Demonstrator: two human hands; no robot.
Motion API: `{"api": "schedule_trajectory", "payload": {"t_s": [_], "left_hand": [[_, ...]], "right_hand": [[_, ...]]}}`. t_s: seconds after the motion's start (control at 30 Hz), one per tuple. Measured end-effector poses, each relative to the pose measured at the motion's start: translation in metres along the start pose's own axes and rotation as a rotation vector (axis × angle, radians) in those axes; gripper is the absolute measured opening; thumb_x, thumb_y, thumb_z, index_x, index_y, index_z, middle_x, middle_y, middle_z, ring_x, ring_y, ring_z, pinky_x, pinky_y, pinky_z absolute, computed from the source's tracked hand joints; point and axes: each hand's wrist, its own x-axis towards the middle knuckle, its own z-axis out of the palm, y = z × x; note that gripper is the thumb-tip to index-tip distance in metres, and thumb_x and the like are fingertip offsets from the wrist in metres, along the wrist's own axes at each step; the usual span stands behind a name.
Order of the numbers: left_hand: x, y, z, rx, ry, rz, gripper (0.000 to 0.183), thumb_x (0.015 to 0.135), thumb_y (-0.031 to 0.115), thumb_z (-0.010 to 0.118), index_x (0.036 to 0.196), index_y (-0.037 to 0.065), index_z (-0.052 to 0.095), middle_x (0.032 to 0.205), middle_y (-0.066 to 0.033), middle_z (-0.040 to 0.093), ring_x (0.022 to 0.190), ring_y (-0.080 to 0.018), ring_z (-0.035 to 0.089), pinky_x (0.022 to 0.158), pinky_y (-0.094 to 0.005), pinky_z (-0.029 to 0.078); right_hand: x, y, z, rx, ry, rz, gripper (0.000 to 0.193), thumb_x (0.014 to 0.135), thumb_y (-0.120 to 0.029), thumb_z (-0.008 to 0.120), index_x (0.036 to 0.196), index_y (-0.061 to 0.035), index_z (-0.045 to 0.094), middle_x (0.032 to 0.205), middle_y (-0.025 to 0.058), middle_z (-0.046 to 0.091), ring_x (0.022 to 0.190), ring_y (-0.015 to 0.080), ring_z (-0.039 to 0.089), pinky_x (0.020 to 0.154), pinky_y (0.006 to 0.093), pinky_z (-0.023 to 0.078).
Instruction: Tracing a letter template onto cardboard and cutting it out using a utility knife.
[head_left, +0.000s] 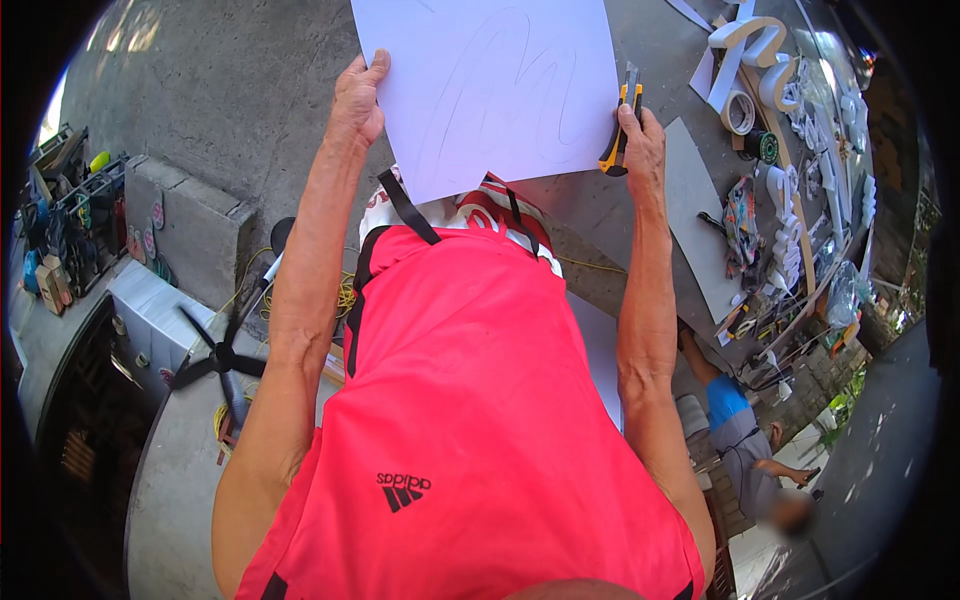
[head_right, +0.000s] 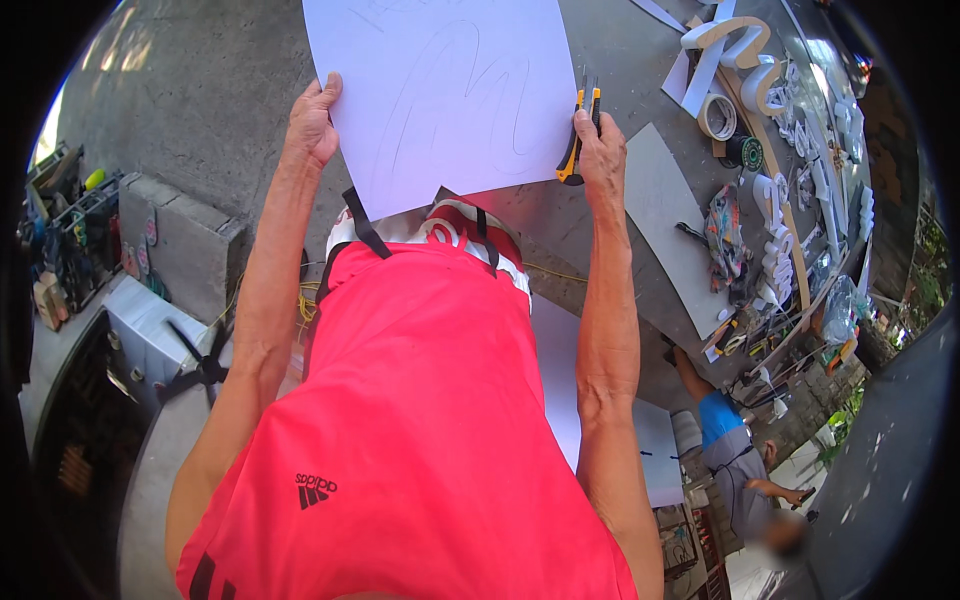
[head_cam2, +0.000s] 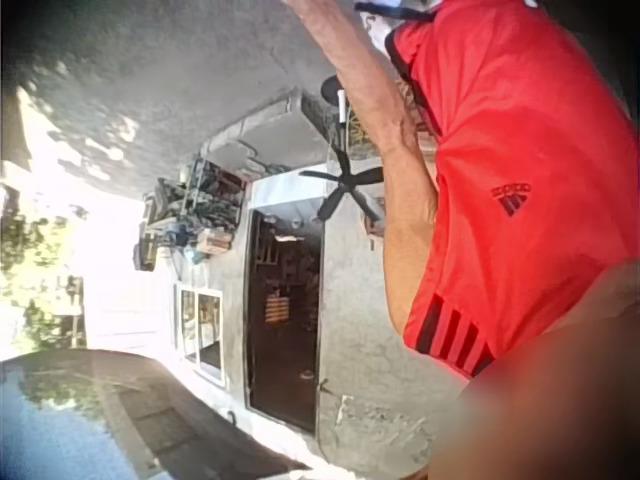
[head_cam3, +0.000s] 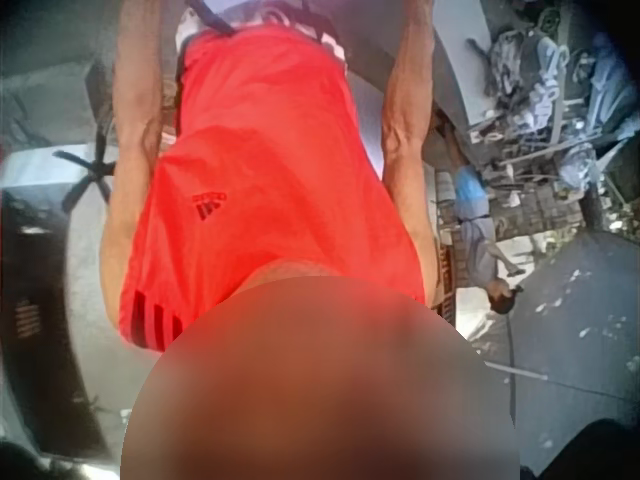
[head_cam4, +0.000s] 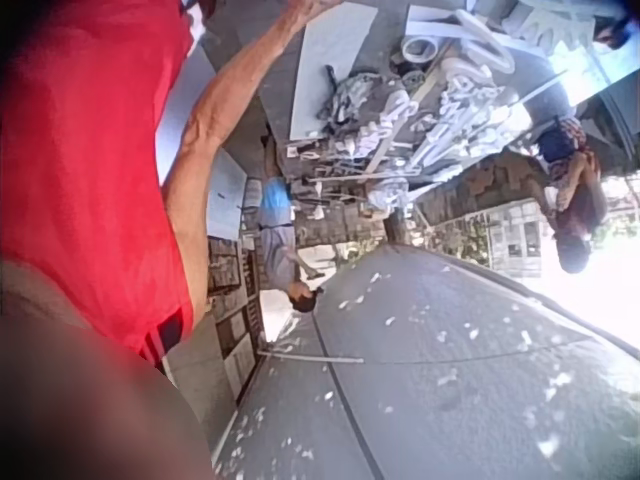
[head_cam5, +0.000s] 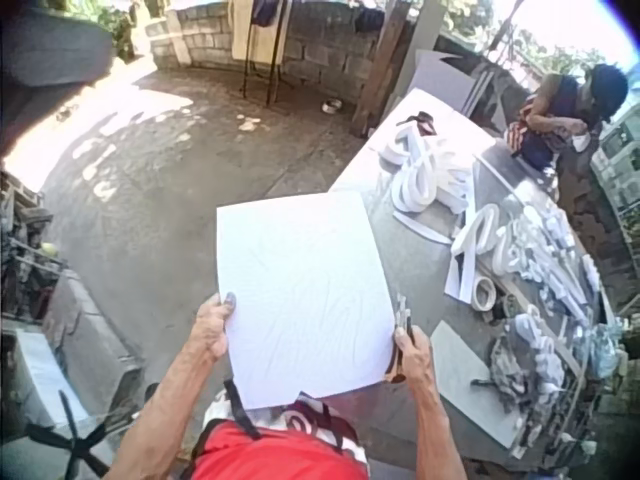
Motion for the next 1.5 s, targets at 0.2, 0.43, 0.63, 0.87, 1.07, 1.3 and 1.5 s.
{"api": "schedule_trajectory", "payload": {"t_s": [0.2,0.43,0.63,0.87,1.07,1.3,1.5], "left_hand": [[0.035,0.020,0.028,0.389,0.048,0.163,0.044,0.101,0.025,0.066,0.130,-0.007,0.056,0.119,-0.0147,0.069,0.106,-0.0207,0.066,0.096,-0.0349,0.054],[0.126,0.075,0.058,0.874,-0.211,0.391,0.062,0.090,0.035,0.076,0.142,0.007,0.058,0.128,-0.0157,0.067,0.118,-0.0255,0.061,0.099,-0.0431,0.050],[0.173,0.114,0.119,1.119,-0.723,0.469,0.036,0.097,0.020,0.063,0.125,-0.001,0.069,0.103,-0.0043,0.075,0.090,-0.0118,0.065,0.083,-0.0295,0.054],[0.225,0.081,0.185,1.508,-0.979,0.561,0.040,0.094,0.025,0.067,0.124,0.000,0.071,0.108,-0.0117,0.077,0.089,-0.0154,0.067,0.079,-0.0327,0.054],[0.187,0.041,0.253,1.774,-1.060,0.996,0.053,0.083,0.029,0.076,0.132,0.011,0.068,0.115,-0.0180,0.073,0.106,-0.0302,0.067,0.088,-0.0427,0.053],[0.055,0.048,0.170,2.035,-0.595,0.760,0.102,0.068,0.044,0.089,0.155,0.022,0.040,0.164,-0.0189,0.028,0.148,-0.0524,0.021,0.112,-0.0733,0.024],[0.006,0.022,0.095,1.975,-0.282,0.457,0.123,0.053,0.056,0.093,0.159,0.029,0.034,0.168,-0.0217,0.012,0.149,-0.0596,0.007,0.109,-0.0823,0.015]], "right_hand": [[-0.023,0.019,0.010,0.172,0.009,0.066,0.035,0.099,-0.031,0.066,0.078,-0.0028,0.058,0.073,-0.0027,0.049,0.069,0.0079,0.042,0.058,0.0293,0.035],[-0.080,0.015,0.057,0.275,-0.193,0.203,0.031,0.100,-0.030,0.064,0.094,-0.0008,0.069,0.078,-0.0024,0.060,0.068,0.0051,0.051,0.059,0.0259,0.043],[-0.116,0.002,0.077,0.229,-0.368,0.109,0.030,0.105,-0.029,0.056,0.101,-0.0015,0.068,0.081,0.0047,0.071,0.073,0.0105,0.066,0.063,0.0269,0.052],[-0.112,-0.003,0.055,-0.033,-0.300,0.036,0.028,0.103,-0.030,0.058,0.103,-0.0020,0.064,0.076,0.0076,0.070,0.067,0.0160,0.067,0.062,0.0336,0.053],[-0.077,0.009,0.054,-0.089,-0.153,0.036,0.031,0.105,-0.032,0.057,0.099,-0.0023,0.065,0.078,0.0056,0.071,0.067,0.0126,0.068,0.058,0.0293,0.052],[-0.047,0.002,0.059,-0.482,-0.199,-0.140,0.030,0.102,-0.032,0.057,0.095,-0.0036,0.060,0.066,0.0099,0.068,0.058,0.0239,0.069,0.053,0.0384,0.052],[-0.029,-0.024,0.082,-0.634,-0.160,-0.315,0.030,0.099,-0.032,0.059,0.090,-0.0030,0.056,0.063,0.0201,0.064,0.062,0.0427,0.066,0.059,0.0536,0.050]]}}
